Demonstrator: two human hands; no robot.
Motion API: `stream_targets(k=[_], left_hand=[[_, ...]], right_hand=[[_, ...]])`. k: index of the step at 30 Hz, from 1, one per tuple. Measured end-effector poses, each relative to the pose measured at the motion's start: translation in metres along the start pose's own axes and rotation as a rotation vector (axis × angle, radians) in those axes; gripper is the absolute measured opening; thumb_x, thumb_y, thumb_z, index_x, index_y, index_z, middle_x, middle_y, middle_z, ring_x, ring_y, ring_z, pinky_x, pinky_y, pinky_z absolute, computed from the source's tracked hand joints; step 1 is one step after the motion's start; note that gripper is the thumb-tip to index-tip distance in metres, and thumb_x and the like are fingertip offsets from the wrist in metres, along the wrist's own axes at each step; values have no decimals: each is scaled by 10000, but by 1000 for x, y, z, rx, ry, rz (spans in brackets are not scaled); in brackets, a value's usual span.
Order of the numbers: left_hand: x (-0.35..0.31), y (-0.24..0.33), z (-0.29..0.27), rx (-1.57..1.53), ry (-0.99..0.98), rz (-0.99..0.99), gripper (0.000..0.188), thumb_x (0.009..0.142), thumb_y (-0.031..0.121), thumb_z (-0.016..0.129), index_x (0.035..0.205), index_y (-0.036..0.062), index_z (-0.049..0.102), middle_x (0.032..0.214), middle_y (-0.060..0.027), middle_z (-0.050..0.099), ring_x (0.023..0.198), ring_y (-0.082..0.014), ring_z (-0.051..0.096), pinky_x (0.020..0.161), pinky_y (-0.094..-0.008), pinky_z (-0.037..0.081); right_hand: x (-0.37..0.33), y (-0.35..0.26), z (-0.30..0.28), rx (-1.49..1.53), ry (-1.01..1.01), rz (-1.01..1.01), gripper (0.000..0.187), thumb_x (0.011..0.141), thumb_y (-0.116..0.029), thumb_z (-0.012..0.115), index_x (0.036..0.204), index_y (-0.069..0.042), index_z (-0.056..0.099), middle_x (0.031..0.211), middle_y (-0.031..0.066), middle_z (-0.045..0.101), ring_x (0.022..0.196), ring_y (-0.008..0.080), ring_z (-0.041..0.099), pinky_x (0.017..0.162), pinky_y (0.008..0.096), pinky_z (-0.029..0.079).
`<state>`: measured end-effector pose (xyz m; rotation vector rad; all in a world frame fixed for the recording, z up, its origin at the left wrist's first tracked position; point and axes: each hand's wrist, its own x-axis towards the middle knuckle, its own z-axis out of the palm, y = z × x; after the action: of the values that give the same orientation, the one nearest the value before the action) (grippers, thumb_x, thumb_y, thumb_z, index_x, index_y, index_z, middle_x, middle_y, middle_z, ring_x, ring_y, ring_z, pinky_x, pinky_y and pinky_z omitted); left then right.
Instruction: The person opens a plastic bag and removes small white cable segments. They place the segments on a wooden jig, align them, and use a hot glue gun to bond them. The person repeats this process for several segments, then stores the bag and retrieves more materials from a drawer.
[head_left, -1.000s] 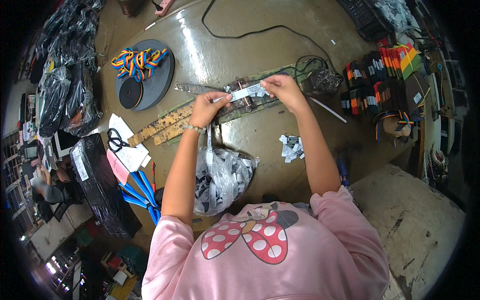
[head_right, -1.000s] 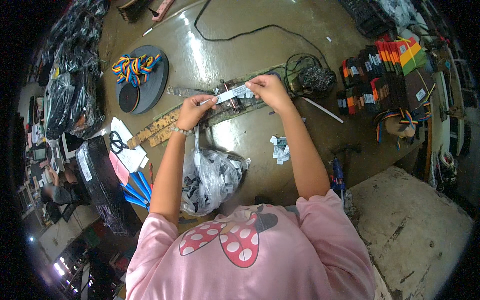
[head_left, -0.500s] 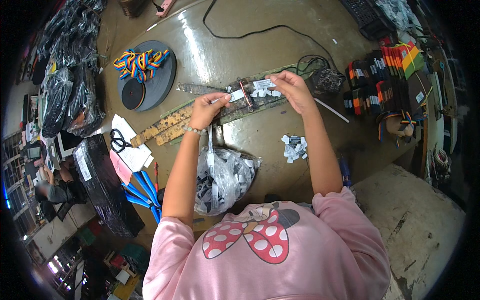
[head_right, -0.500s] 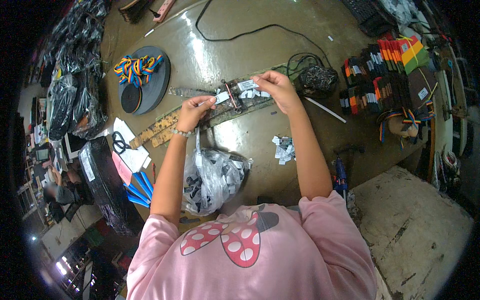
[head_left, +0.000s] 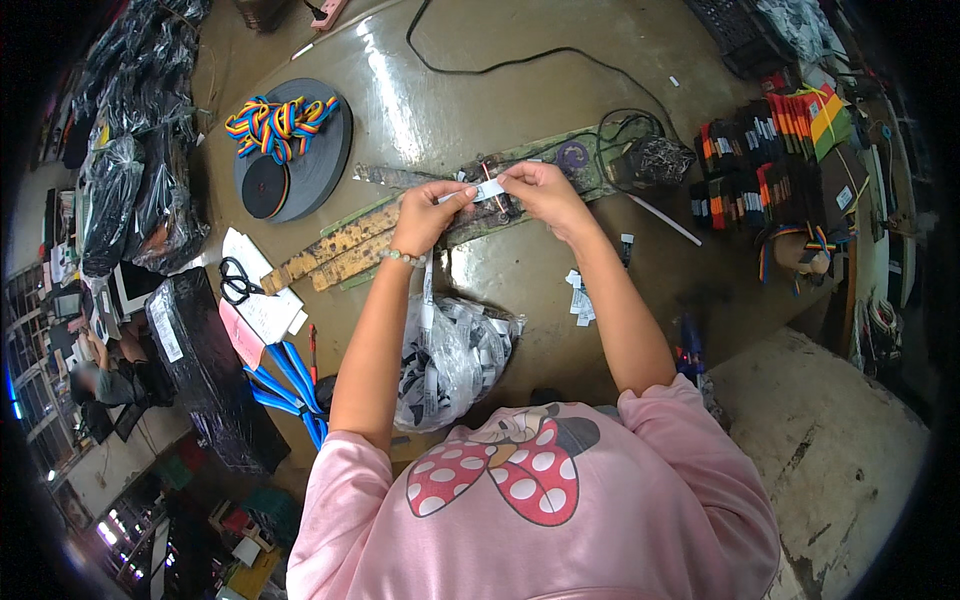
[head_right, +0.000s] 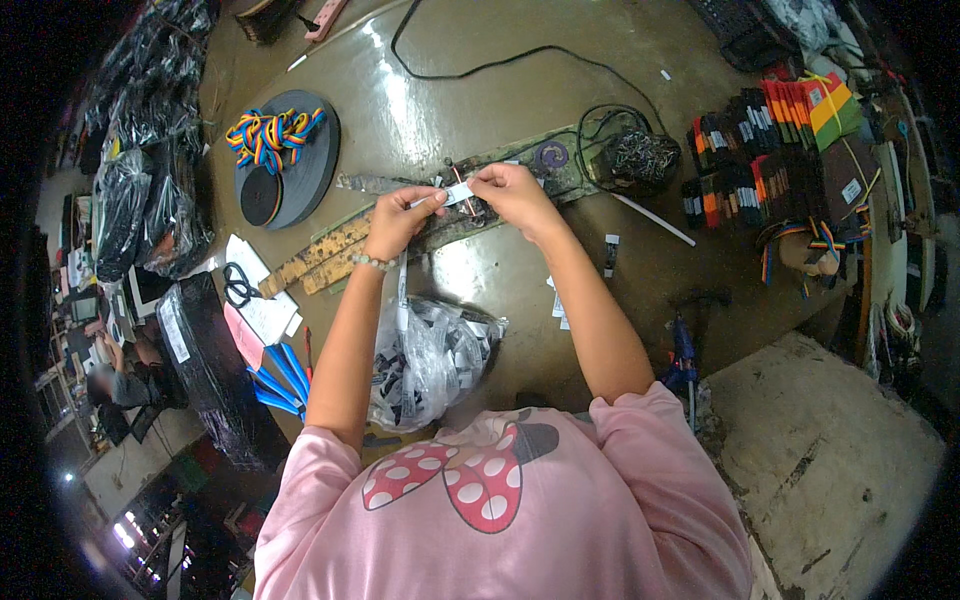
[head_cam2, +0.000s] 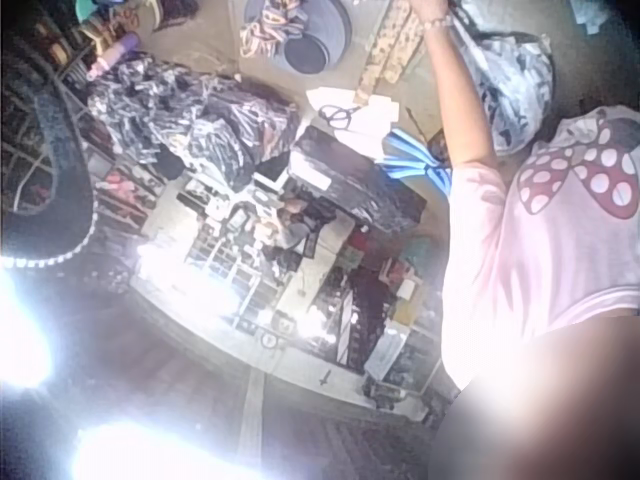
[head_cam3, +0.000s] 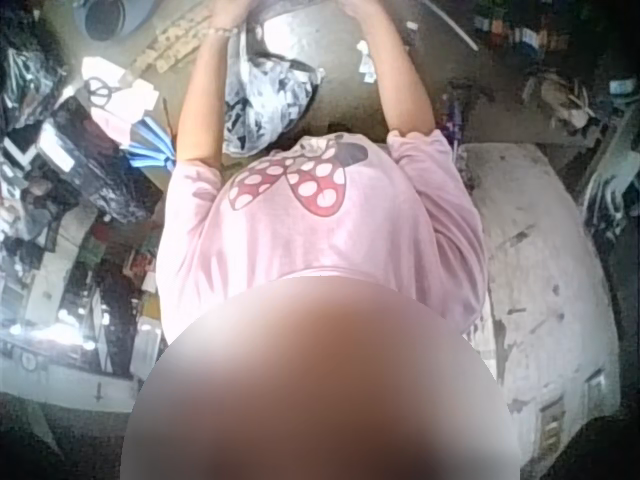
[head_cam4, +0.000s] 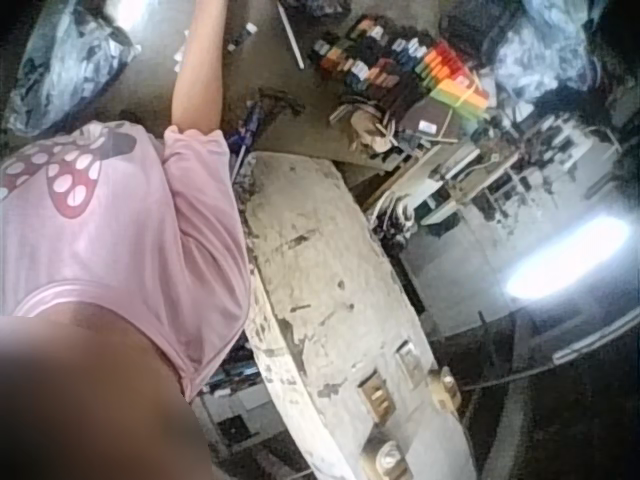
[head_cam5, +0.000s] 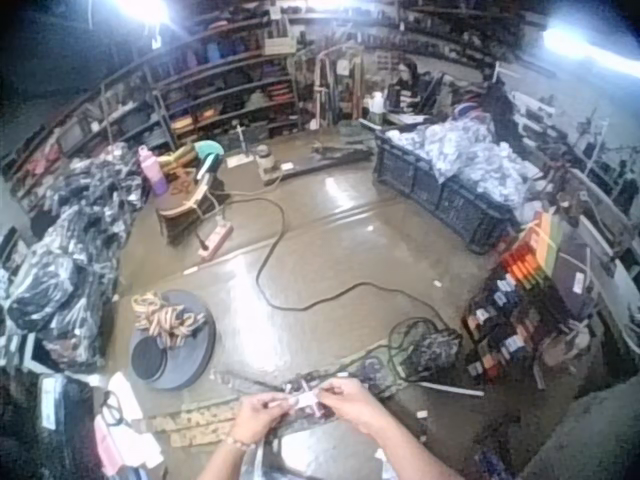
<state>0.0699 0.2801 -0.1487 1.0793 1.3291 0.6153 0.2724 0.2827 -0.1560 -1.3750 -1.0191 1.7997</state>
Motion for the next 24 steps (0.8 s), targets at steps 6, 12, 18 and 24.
stream_targets(k=[6,12,18,24], left_hand=[[4,-6,3,82,11,-5,238,821,234,686,940,28,690,700,10,652,469,-7,401,415,-177,304],[0,2,-1,59,31,-19,236,825,236,683,952,36,688,702,15,649,467,-7,406,417,-174,306],[-5,26,11,13,-17,24,238,829,233,679,957,32,681,708,16,645,474,-7,408,426,-166,306],[-1,20,2,-111,-137,-13,248,817,182,690,966,-14,660,742,-18,651,503,-10,421,437,-164,302]], right_hand=[[17,31,4,-209,104,-197,213,822,-165,640,908,29,632,770,77,641,708,130,571,650,279,455],[5,14,-6,-374,315,-179,244,785,-213,680,884,9,658,747,89,651,685,144,590,637,282,457],[-18,-15,8,-100,66,-158,254,801,-222,690,870,20,660,716,53,646,663,112,579,628,257,451],[-10,-10,-3,21,115,-184,212,828,-222,676,882,-19,647,752,4,633,508,10,387,438,187,269]])
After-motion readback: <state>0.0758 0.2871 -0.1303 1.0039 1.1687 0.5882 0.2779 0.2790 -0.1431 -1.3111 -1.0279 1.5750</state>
